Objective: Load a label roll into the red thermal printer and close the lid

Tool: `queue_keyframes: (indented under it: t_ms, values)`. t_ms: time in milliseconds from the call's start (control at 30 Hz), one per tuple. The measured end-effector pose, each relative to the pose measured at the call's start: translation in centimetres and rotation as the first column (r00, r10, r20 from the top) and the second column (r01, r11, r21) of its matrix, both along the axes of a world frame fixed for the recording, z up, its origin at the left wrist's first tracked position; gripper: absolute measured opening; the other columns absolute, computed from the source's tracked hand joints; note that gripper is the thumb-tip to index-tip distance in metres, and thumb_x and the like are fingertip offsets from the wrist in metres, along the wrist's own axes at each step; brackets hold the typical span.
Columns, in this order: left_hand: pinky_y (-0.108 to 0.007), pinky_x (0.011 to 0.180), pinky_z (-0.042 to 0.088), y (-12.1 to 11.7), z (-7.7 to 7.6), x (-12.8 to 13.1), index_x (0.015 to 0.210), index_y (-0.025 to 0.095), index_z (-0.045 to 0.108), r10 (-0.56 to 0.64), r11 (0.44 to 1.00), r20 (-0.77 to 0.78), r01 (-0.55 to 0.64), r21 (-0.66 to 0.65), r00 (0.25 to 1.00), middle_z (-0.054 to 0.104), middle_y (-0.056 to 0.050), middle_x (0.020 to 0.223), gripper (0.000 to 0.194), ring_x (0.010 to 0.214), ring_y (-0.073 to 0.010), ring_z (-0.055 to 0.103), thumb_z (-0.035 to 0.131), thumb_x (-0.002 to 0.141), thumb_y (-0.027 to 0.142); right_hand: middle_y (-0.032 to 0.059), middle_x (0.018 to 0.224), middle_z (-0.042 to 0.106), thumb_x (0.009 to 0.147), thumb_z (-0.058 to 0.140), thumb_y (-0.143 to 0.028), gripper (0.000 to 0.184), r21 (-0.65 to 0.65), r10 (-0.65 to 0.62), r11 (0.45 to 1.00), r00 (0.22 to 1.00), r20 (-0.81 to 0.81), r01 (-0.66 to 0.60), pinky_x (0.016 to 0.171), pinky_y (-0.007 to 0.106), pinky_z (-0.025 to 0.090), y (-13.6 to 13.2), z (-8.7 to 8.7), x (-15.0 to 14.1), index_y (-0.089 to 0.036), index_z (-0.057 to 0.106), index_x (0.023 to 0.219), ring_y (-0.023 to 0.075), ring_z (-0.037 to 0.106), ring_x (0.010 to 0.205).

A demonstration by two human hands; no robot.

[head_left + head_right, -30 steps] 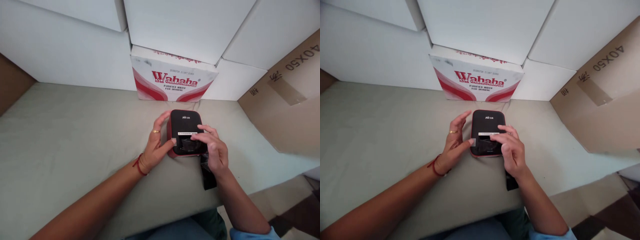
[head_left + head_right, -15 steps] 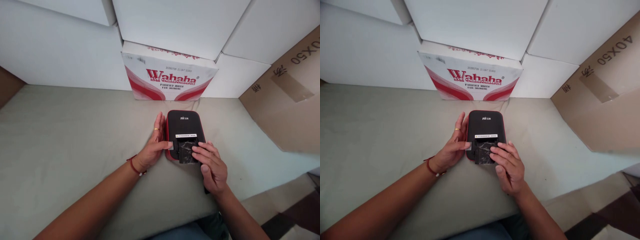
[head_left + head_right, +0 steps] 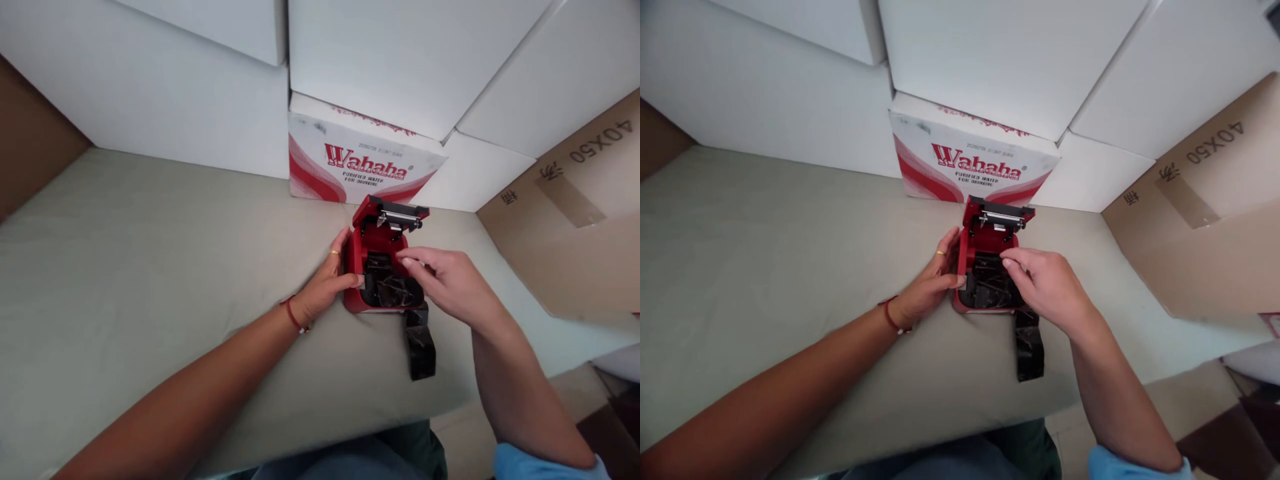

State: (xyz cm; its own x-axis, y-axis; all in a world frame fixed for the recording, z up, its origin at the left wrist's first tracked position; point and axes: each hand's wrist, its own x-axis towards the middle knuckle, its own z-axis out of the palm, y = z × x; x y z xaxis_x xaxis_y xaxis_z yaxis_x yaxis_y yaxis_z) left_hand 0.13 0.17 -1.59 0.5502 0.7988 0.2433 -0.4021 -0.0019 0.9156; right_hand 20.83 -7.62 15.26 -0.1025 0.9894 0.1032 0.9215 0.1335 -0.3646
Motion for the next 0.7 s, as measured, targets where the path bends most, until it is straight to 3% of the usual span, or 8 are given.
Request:
queue_keyframes:
  t_ms: [67, 167, 267, 433, 567, 700]
  values:
    - [-0.059, 0.135, 0.04, 0.1, 0.1, 0.1, 0.178, 0.037, 0.014, -0.001, 1.0, -0.016, 0.001, 0.009, 1.0, 0.029, -0.009, 0.187, 0.111, 0.167, -0.0342, 0.041, 0.078, 0.087, 0.038, 0.0047, 0.111, 0.088, 0.106, 0.056, -0.03, 0.031, -0.083, 0.05, 0.996, 0.967, 0.251, -0.03, 0.074, 0.036, 0.057, 2.0, 0.3, -0.9, -0.029, 0.085, 0.116, 0.0267, 0.083, 0.092]
    - [-0.059, 0.134, 0.042, 0.2, 0.3, 0.3, 0.178, 0.03, 0.018, 0.025, 1.0, -0.061, -0.025, 0.015, 0.998, 0.041, -0.013, 0.179, 0.108, 0.161, -0.0353, 0.048, 0.075, 0.086, 0.034, 0.0109, 0.112, 0.087, 0.097, 0.06, -0.018, 0.032, -0.205, 0.109, 0.979, 0.862, 0.495, -0.006, 0.071, 0.038, 0.052, 4.3, -0.1, -2.4, -0.028, 0.084, 0.116, 0.0326, 0.081, 0.092]
    - [-0.061, 0.133, 0.041, 0.2, 0.6, 0.5, 0.175, 0.022, 0.028, 0.097, 0.995, -0.101, -0.098, 0.003, 0.99, 0.045, -0.016, 0.176, 0.104, 0.16, -0.0384, 0.048, 0.076, 0.082, 0.03, 0.0138, 0.106, 0.086, 0.091, 0.069, -0.017, 0.027, -0.312, 0.186, 0.95, 0.806, 0.561, -0.002, 0.068, 0.037, 0.048, 5.9, -0.7, -3.3, -0.026, 0.084, 0.112, 0.0335, 0.08, 0.089]
    - [-0.061, 0.134, 0.039, 0.3, 1.0, 0.7, 0.172, 0.016, 0.032, 0.104, 0.993, -0.09, -0.108, -0.039, 0.99, 0.045, -0.02, 0.174, 0.106, 0.159, -0.0399, 0.048, 0.078, 0.077, 0.03, 0.0139, 0.107, 0.086, 0.085, 0.079, -0.018, 0.024, -0.325, 0.21, 0.946, 0.796, 0.567, -0.018, 0.067, 0.035, 0.048, 7.3, -1.3, -3.6, -0.024, 0.083, 0.108, 0.0315, 0.079, 0.09]
    - [-0.062, 0.13, 0.045, 0.5, 1.0, 0.9, 0.169, 0.014, 0.037, 0.128, 0.992, -0.091, -0.128, 0.001, 0.988, 0.058, -0.02, 0.161, 0.101, 0.151, -0.04, 0.055, 0.077, 0.078, 0.03, 0.0141, 0.114, 0.085, 0.09, 0.073, -0.022, 0.031, -0.258, 0.164, 0.966, 0.818, 0.551, -0.02, 0.071, 0.037, 0.051, 4.6, 0.6, -2.7, -0.022, 0.08, 0.121, 0.0317, 0.079, 0.092]
    - [-0.062, 0.131, 0.042, 0.6, 1.0, 1.0, 0.164, 0.018, 0.045, 0.149, 0.989, -0.075, -0.148, 0.023, 0.986, 0.058, -0.017, 0.161, 0.095, 0.15, -0.0397, 0.055, 0.077, 0.076, 0.03, 0.0062, 0.11, 0.086, 0.101, 0.068, -0.048, 0.038, -0.138, 0.161, 0.982, 0.95, 0.269, -0.127, 0.07, 0.037, 0.057, -0.5, 5.2, 1.8, -0.03, 0.077, 0.134, 0.0253, 0.076, 0.08]
